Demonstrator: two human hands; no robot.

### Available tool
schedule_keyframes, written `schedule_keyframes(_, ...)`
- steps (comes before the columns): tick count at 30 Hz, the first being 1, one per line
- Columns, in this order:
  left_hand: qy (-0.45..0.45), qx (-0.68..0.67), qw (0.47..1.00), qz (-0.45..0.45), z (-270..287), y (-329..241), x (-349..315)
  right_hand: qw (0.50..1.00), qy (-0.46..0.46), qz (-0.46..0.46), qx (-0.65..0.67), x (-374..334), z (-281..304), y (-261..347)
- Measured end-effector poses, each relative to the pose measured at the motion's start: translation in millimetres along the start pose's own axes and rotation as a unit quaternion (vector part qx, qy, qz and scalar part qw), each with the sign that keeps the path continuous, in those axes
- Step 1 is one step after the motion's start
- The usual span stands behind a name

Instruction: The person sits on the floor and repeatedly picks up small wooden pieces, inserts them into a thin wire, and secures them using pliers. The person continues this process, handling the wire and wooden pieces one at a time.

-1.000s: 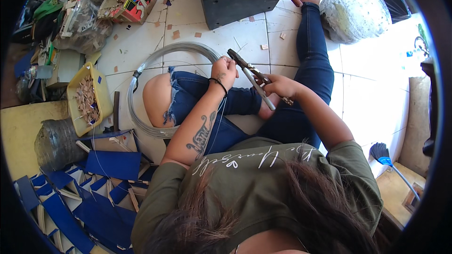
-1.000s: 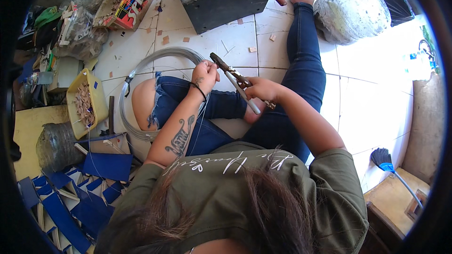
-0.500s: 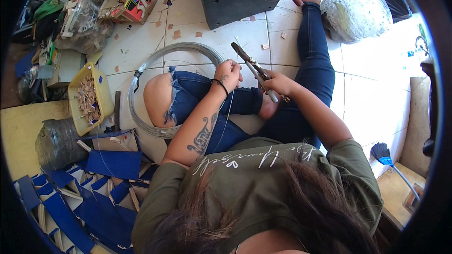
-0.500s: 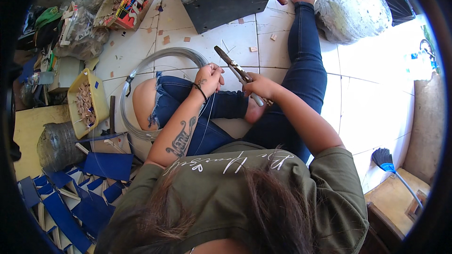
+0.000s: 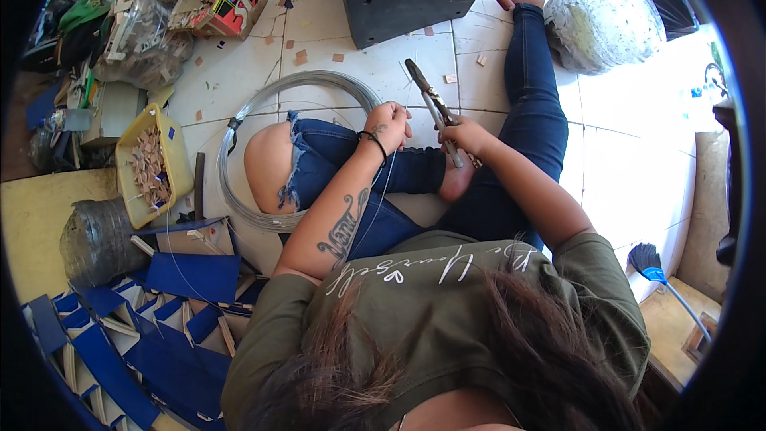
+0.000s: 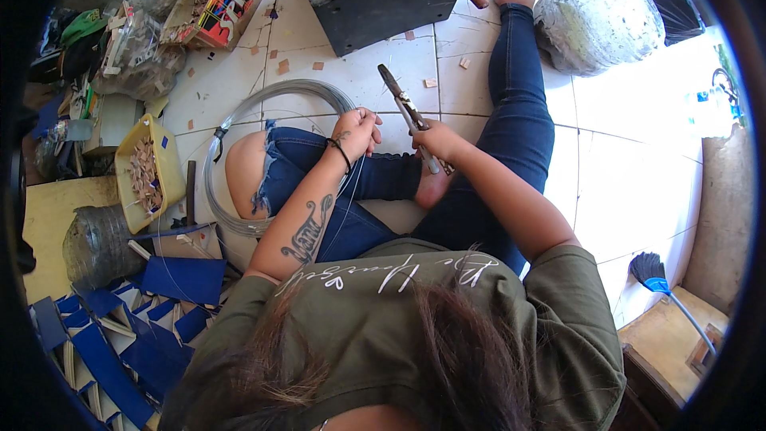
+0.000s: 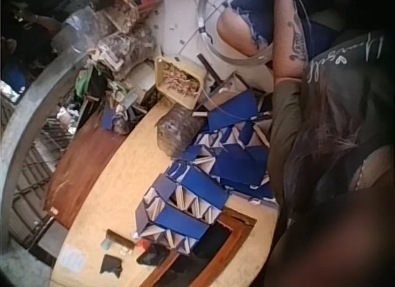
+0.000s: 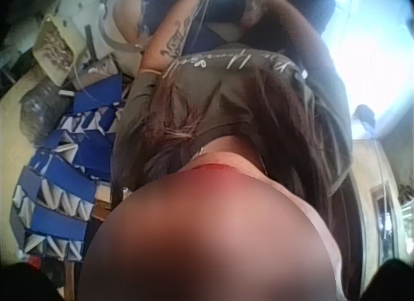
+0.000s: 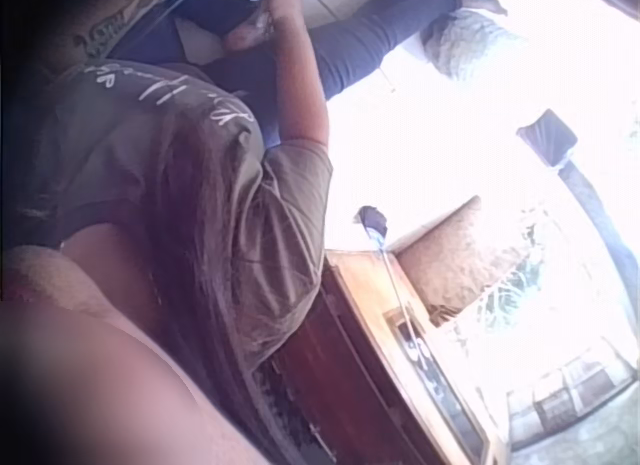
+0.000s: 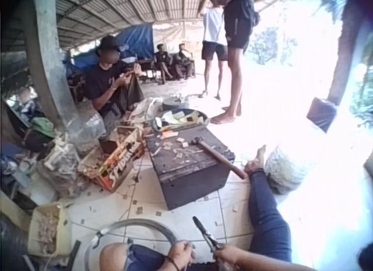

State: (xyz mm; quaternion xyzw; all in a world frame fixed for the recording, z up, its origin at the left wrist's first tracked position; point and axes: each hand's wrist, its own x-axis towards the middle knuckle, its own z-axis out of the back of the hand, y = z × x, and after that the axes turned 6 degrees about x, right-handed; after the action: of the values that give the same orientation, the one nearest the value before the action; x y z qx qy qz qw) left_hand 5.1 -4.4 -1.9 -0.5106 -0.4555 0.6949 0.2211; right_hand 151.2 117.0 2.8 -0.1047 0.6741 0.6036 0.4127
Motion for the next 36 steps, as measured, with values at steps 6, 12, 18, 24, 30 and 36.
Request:
schedule_keyframes(6, -0.020, 0.100, 0.995, -0.024, -1, 1, 2, 1.000, 0.013, -0.018, -0.014, 5, 2, -6)
schedule_keyframes(12, -0.053, 0.166, 0.983, -0.050, -3, 12, 7, 0.990, -0.007, 0.001, -0.138, 19, 1, -12)
schedule_keyframes(18, -0.060, 0.192, 0.979, -0.039, -3, 19, 13, 0.981, -0.015, -0.009, -0.193, 20, 3, -9)
schedule_keyframes(24, -0.094, 0.263, 0.956, -0.089, -6, 33, 23, 0.984, -0.034, -0.008, -0.177, 13, 0, -1)
schedule_keyframes(30, -0.094, 0.246, 0.962, -0.075, -4, 23, 19, 0.973, -0.050, 0.012, -0.225, 15, 0, -1)
schedule_keyframes(36, -0.085, 0.180, 0.979, -0.041, -2, 10, 9, 0.951, -0.081, 0.015, -0.299, 12, 4, 6)
